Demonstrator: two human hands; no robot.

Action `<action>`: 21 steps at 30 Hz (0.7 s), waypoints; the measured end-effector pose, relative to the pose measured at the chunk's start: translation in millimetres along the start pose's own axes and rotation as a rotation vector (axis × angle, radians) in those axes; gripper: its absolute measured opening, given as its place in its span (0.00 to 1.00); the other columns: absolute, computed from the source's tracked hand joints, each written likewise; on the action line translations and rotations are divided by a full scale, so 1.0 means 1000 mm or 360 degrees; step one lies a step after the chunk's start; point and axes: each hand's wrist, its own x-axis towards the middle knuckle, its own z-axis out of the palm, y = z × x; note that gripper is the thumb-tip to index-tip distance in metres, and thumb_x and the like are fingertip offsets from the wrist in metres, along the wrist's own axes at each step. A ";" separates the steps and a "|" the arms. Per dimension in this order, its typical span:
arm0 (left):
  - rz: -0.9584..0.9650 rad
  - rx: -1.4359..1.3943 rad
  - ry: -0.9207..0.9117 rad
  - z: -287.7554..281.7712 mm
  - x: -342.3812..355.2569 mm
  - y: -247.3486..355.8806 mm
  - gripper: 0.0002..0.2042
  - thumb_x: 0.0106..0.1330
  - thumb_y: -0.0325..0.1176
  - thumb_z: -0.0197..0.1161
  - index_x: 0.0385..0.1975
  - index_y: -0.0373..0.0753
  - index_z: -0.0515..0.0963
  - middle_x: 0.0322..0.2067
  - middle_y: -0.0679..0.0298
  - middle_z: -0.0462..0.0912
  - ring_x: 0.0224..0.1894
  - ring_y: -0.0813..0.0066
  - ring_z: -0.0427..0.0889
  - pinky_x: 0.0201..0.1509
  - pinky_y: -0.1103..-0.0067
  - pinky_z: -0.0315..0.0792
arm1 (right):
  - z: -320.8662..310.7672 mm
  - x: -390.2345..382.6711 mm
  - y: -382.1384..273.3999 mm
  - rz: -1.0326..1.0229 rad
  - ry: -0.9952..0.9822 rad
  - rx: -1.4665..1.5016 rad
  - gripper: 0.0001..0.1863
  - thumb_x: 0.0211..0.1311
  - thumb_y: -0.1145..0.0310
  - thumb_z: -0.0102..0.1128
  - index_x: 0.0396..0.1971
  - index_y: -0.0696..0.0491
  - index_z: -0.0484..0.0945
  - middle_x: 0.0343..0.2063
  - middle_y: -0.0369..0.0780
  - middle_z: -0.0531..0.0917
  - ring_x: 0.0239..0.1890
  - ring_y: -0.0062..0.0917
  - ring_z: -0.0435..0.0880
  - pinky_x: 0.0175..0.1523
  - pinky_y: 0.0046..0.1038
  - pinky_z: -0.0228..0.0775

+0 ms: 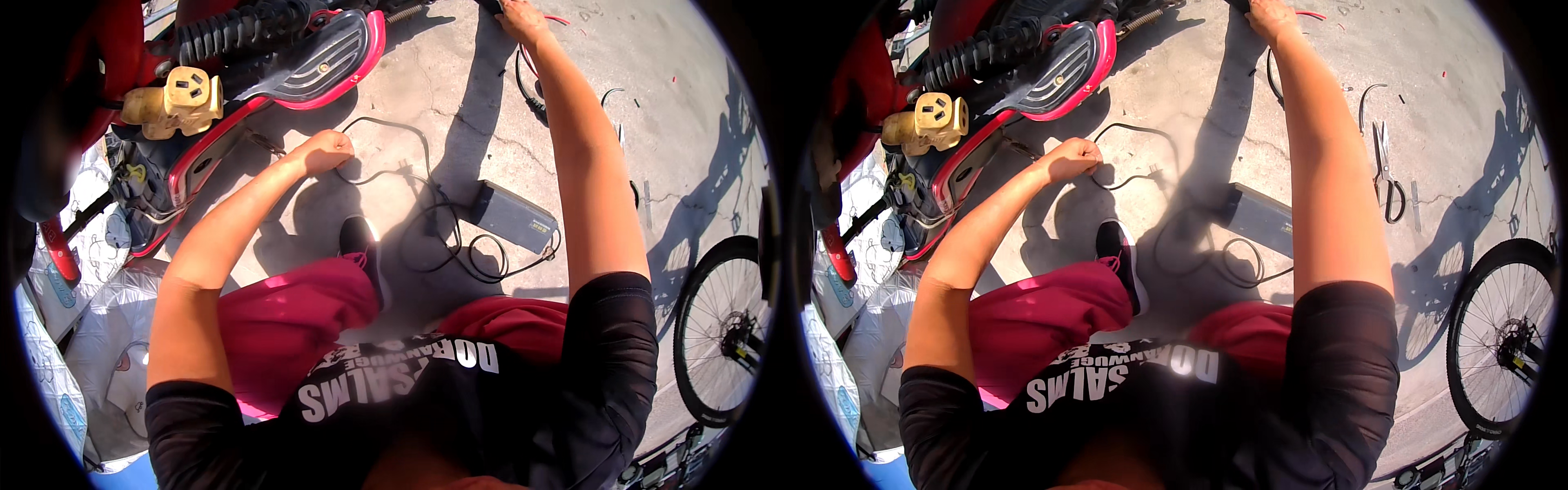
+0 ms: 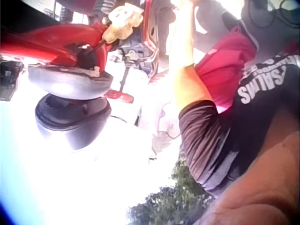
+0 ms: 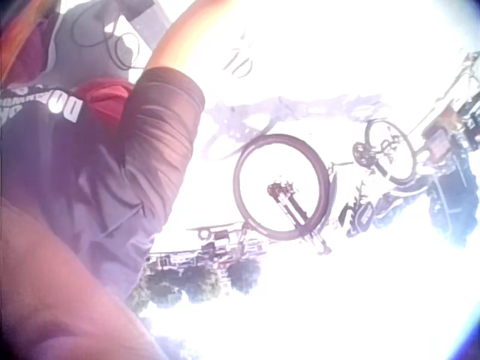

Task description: The person repairs the electrical system of a red electric scooter. They use a screwdriver to remove screws from the seat area, manipulate wires and connectors, and then reassemble the components.

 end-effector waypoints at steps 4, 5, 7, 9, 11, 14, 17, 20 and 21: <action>-0.0021 -0.0281 0.0075 0.021 0.006 -0.036 0.07 0.61 0.28 0.53 0.26 0.35 0.77 0.22 0.68 0.77 0.24 0.83 0.73 0.28 0.83 0.68 | 0.006 0.025 -0.012 -0.0070 0.0050 -0.0112 0.13 0.57 0.71 0.51 0.41 0.60 0.74 0.40 0.55 0.80 0.45 0.50 0.80 0.51 0.45 0.72; 0.0016 -0.0326 0.0132 0.032 0.007 -0.036 0.07 0.61 0.28 0.53 0.27 0.34 0.77 0.22 0.68 0.78 0.24 0.82 0.74 0.29 0.83 0.69 | 0.009 0.028 -0.011 -0.0104 0.0066 -0.0151 0.12 0.56 0.72 0.51 0.39 0.61 0.74 0.38 0.56 0.80 0.44 0.51 0.80 0.50 0.45 0.72; 0.0185 0.0133 0.0211 0.040 0.010 -0.046 0.09 0.61 0.27 0.53 0.36 0.32 0.79 0.28 0.62 0.80 0.31 0.75 0.78 0.38 0.80 0.73 | 0.009 0.036 -0.014 -0.0038 0.0078 -0.0070 0.11 0.55 0.73 0.50 0.35 0.64 0.75 0.35 0.58 0.81 0.42 0.51 0.81 0.48 0.46 0.73; 0.0523 0.0109 0.0172 0.057 -0.001 0.014 0.12 0.62 0.25 0.55 0.45 0.34 0.77 0.38 0.58 0.80 0.43 0.71 0.79 0.47 0.77 0.73 | -0.009 0.019 0.013 0.0363 -0.0148 0.0495 0.20 0.55 0.64 0.52 0.35 0.69 0.77 0.31 0.60 0.81 0.34 0.53 0.83 0.44 0.49 0.74; 0.0770 -0.0060 0.0038 0.058 -0.037 0.074 0.17 0.63 0.23 0.56 0.52 0.36 0.75 0.43 0.57 0.80 0.49 0.70 0.79 0.52 0.76 0.74 | -0.030 -0.016 0.011 0.1050 -0.0327 0.1597 0.16 0.56 0.64 0.50 0.26 0.63 0.77 0.22 0.48 0.81 0.23 0.36 0.82 0.32 0.34 0.74; 0.0758 -0.0300 -0.0021 0.023 -0.095 0.161 0.14 0.67 0.27 0.55 0.51 0.35 0.74 0.42 0.58 0.80 0.45 0.70 0.81 0.52 0.75 0.74 | -0.082 -0.069 0.005 0.1243 -0.0330 0.2315 0.12 0.55 0.65 0.50 0.32 0.58 0.71 0.26 0.40 0.77 0.24 0.24 0.75 0.28 0.26 0.69; 0.0865 -0.0729 0.0091 -0.012 -0.121 0.223 0.12 0.70 0.31 0.54 0.50 0.34 0.75 0.39 0.60 0.81 0.39 0.72 0.82 0.49 0.77 0.75 | -0.123 -0.124 0.032 0.1209 0.0012 0.2601 0.15 0.56 0.64 0.50 0.40 0.58 0.68 0.31 0.42 0.75 0.28 0.23 0.74 0.30 0.26 0.69; 0.0911 -0.1053 0.0307 -0.042 -0.134 0.240 0.11 0.71 0.32 0.53 0.47 0.34 0.75 0.35 0.63 0.81 0.37 0.75 0.82 0.45 0.79 0.75 | -0.153 -0.154 0.047 0.0838 0.0211 0.2484 0.15 0.63 0.57 0.54 0.39 0.53 0.68 0.27 0.33 0.71 0.26 0.17 0.70 0.31 0.22 0.64; 0.0882 -0.1162 0.0370 -0.051 -0.141 0.237 0.11 0.71 0.32 0.52 0.45 0.32 0.75 0.35 0.62 0.80 0.37 0.75 0.81 0.45 0.80 0.74 | -0.183 -0.149 0.034 0.0956 0.0198 0.2424 0.12 0.64 0.58 0.57 0.35 0.51 0.68 0.25 0.31 0.70 0.24 0.15 0.69 0.29 0.21 0.61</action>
